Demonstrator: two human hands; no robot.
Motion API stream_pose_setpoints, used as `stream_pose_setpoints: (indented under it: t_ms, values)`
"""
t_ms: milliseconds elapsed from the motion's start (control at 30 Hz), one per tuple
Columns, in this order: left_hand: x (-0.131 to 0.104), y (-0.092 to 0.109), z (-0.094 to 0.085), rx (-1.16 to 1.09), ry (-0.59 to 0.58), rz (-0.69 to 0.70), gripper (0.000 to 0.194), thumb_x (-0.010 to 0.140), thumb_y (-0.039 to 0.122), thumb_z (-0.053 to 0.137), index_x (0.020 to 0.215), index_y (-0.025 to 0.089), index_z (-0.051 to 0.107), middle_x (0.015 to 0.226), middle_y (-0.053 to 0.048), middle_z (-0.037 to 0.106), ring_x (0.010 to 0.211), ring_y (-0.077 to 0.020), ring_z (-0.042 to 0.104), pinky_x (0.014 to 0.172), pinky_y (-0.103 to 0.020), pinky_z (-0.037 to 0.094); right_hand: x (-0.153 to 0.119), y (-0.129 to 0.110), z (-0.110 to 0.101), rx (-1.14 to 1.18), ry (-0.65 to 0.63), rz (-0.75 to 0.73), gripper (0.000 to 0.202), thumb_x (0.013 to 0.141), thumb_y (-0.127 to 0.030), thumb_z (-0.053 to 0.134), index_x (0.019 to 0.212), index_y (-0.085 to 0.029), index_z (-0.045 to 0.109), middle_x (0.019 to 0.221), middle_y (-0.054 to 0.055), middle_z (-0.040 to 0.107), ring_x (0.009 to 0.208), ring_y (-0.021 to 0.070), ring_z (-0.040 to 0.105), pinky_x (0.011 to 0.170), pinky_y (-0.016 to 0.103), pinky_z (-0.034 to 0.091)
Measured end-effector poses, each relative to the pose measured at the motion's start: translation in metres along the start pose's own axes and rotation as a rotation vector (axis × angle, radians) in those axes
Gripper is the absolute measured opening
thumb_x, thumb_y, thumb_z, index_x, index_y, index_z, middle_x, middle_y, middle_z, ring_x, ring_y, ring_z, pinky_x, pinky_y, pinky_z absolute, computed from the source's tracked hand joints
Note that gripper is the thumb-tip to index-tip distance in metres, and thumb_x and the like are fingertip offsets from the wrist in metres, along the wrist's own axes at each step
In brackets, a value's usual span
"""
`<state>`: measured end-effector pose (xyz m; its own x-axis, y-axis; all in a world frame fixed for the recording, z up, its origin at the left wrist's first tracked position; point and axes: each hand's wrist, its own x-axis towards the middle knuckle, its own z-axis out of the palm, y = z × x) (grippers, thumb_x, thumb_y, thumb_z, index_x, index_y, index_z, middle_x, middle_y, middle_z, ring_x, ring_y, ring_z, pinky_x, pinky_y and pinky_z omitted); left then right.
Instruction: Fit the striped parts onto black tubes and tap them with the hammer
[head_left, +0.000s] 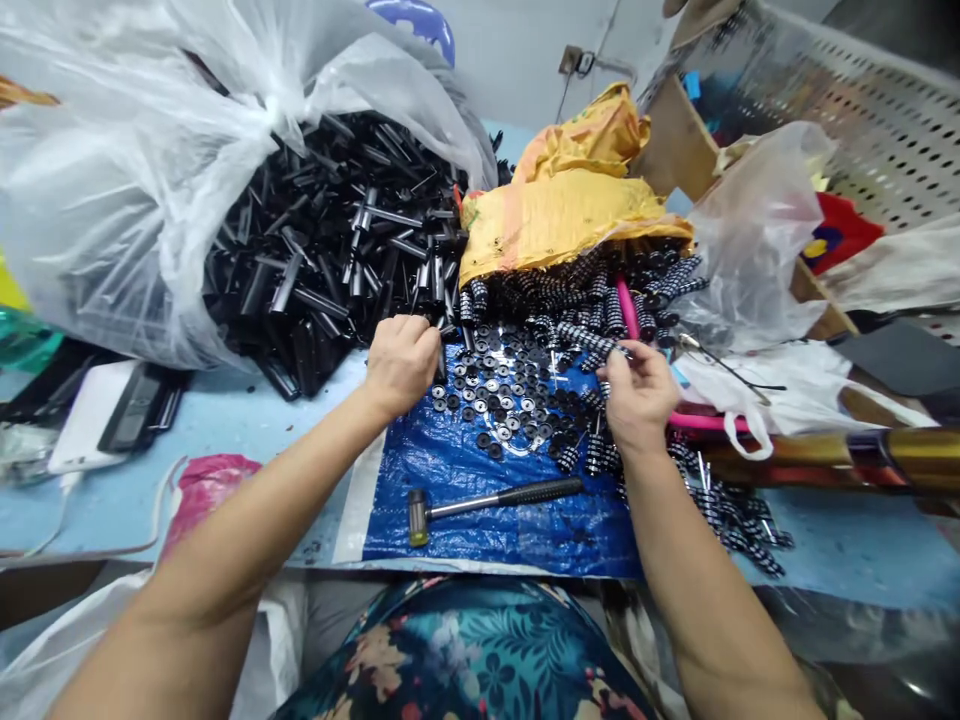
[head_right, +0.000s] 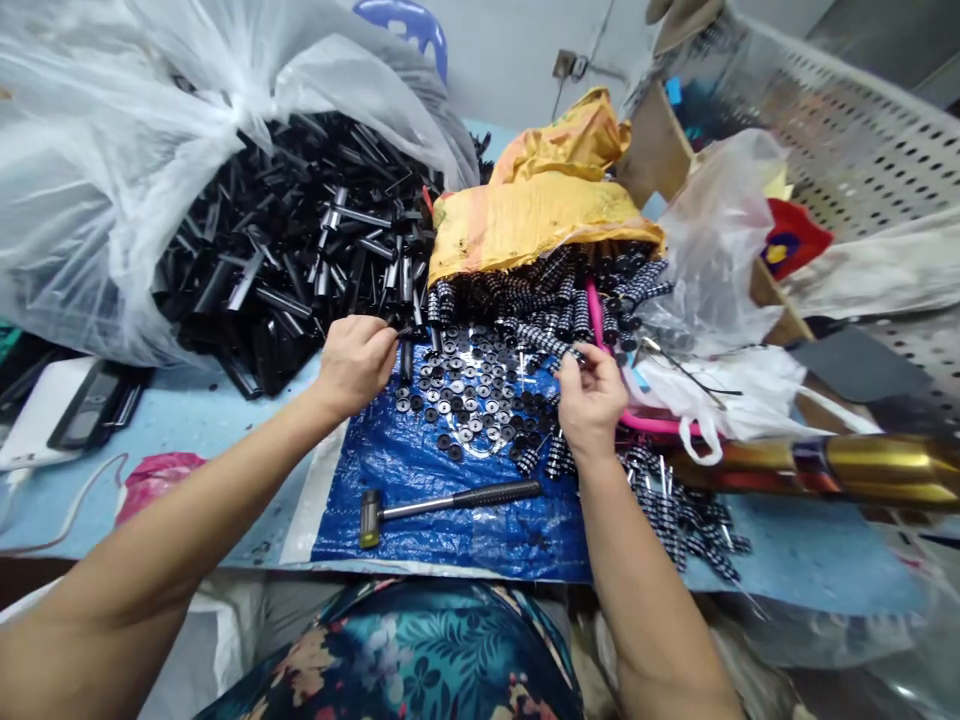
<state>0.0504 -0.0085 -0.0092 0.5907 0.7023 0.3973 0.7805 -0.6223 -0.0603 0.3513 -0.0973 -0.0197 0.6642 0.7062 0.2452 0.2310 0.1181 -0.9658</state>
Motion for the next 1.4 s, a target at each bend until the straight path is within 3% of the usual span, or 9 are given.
stream_pose_setpoints:
  t_ms: [133,267,467,600,767,867,1000,1200,1400]
  values:
    - [-0.059,0.026,-0.018,-0.060,0.023,-0.108,0.024,0.098,0.023,0.046,0.093,0.019,0.069,0.094,-0.011,0.068,0.090,-0.0247,0.058,0.080,-0.039,0.042,-0.051,-0.019,0.013,0.304,-0.087,0.293,0.045,0.081,-0.063,0.070,0.095,-0.022,0.060,0.083,-0.002,0.061,0.069,0.0124,0.057,0.066,0.028,0.051]
    - [-0.116,0.031,-0.023,-0.252,-0.216,-0.239,0.025,0.093,0.019,0.047,0.103,0.019,0.070,0.081,-0.007,0.068,0.077,-0.0210,0.062,0.072,-0.033,0.046,-0.098,-0.033,0.033,0.469,-0.372,0.709,0.051,0.085,-0.072,0.058,0.094,-0.022,0.063,0.076,0.000,0.061,0.063,0.0145,0.057,0.056,0.029,0.052]
    - [-0.120,0.019,-0.033,-0.288,-0.425,-0.571,0.024,0.095,0.031,0.047,0.083,0.018,0.063,0.084,-0.010,0.068,0.081,-0.0243,0.064,0.076,-0.036,0.047,-0.136,-0.043,0.046,0.541,-0.587,1.020,0.052,0.077,-0.067,0.072,0.091,-0.018,0.066,0.073,-0.001,0.059,0.058,0.0099,0.053,0.049,0.021,0.045]
    - [-0.108,0.022,-0.035,-0.458,-0.348,-0.768,0.022,0.091,0.029,0.055,0.110,0.018,0.058,0.085,-0.007,0.067,0.076,-0.0227,0.063,0.071,-0.034,0.046,-0.142,-0.047,0.046,0.571,-0.639,0.890,0.049,0.078,-0.066,0.073,0.095,-0.021,0.065,0.061,-0.007,0.049,0.043,0.0055,0.038,0.039,0.017,0.031]
    - [-0.106,0.065,-0.049,-1.328,-0.169,-0.834,0.014,0.096,0.032,0.046,0.100,0.020,0.053,0.077,0.000,0.062,0.053,-0.0107,0.053,0.053,-0.025,0.042,-0.144,-0.047,0.040,0.594,-0.550,0.845,0.045,0.083,-0.066,0.068,0.098,-0.023,0.068,0.062,-0.006,0.053,0.045,0.0073,0.044,0.042,0.020,0.038]
    - [-0.100,0.105,-0.055,-1.559,-0.121,-0.811,0.018,0.093,0.037,0.057,0.097,0.020,0.053,0.079,0.001,0.064,0.054,-0.0083,0.052,0.053,-0.023,0.042,-0.151,-0.047,0.047,0.599,-0.453,0.789,0.041,0.083,-0.062,0.069,0.091,-0.022,0.070,0.085,0.001,0.068,0.076,0.0148,0.064,0.072,0.029,0.056]
    - [-0.095,0.132,-0.051,-1.469,-0.014,-0.759,0.026,0.079,0.032,0.076,0.095,0.017,0.060,0.081,0.000,0.063,0.070,-0.0111,0.055,0.067,-0.025,0.044,-0.157,-0.045,0.051,0.515,-0.552,0.661,0.045,0.092,-0.063,0.057,0.105,-0.023,0.071,0.115,0.009,0.070,0.115,0.0250,0.063,0.109,0.046,0.046]
    - [-0.102,0.117,-0.060,-1.592,-0.112,-0.844,0.032,0.077,0.040,0.078,0.088,0.017,0.060,0.075,0.003,0.055,0.068,-0.0105,0.048,0.065,-0.024,0.040,-0.141,-0.032,0.017,0.038,-0.909,-0.284,0.103,0.073,-0.051,0.085,0.157,-0.033,0.027,0.163,0.009,0.029,0.152,0.0339,0.025,0.120,0.055,0.033]
    - [-0.104,0.121,-0.062,-1.646,-0.111,-0.949,0.045,0.088,0.063,0.058,0.090,0.018,0.060,0.065,0.004,0.051,0.051,-0.0083,0.038,0.050,-0.025,0.031,-0.138,-0.033,0.006,-0.188,-0.842,-0.777,0.103,0.080,-0.045,0.081,0.160,-0.022,0.021,0.150,0.019,0.047,0.137,0.0350,0.050,0.110,0.052,0.050]
